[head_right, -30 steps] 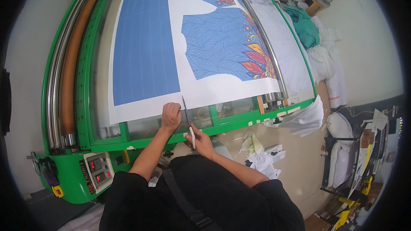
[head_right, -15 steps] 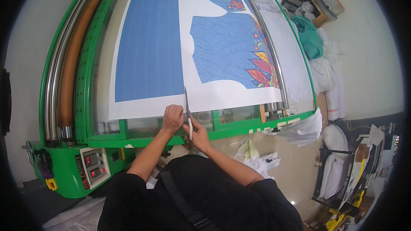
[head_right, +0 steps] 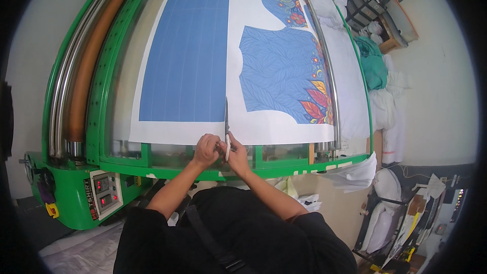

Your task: The person kneels at a green heat press machine, adjusts the frame, and uses scissors to cut a large white sheet of fabric. They then smooth the fabric on the press bed and cut along a printed pattern to separate a t-shirt-shaped piece.

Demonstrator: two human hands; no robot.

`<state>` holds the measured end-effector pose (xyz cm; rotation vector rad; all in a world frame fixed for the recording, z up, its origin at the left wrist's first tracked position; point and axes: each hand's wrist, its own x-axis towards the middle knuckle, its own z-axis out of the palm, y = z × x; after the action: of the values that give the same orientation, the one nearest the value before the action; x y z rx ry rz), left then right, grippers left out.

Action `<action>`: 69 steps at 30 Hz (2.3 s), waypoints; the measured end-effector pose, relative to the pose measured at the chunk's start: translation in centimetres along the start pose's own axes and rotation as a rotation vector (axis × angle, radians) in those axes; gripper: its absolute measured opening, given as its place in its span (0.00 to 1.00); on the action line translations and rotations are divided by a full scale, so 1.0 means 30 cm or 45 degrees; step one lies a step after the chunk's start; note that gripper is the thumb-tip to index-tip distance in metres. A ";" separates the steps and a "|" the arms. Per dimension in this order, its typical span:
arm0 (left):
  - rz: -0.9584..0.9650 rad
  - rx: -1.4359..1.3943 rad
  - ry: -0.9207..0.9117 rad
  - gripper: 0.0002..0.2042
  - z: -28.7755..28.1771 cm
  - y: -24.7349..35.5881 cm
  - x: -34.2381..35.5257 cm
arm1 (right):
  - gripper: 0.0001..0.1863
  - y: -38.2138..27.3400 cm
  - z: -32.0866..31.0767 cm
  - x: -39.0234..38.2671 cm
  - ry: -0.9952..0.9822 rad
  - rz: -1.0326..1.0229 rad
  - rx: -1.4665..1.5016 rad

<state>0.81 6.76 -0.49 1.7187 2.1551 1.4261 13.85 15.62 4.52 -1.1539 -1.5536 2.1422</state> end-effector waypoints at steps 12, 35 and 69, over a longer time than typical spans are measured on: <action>-0.148 -0.068 0.035 0.15 0.025 -0.009 -0.027 | 0.41 -0.057 0.000 0.117 -0.001 -0.004 0.008; -0.134 0.013 -0.057 0.11 0.003 0.017 0.010 | 0.42 -0.174 -0.012 0.398 0.020 -0.041 -0.091; -0.133 0.307 -0.432 0.21 -0.036 0.062 0.067 | 0.41 -0.465 -0.014 0.972 0.030 -0.109 0.012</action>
<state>0.85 7.60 2.32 1.7356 2.2524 0.8062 -8.19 39.26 3.78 -1.0851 -1.5526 2.0715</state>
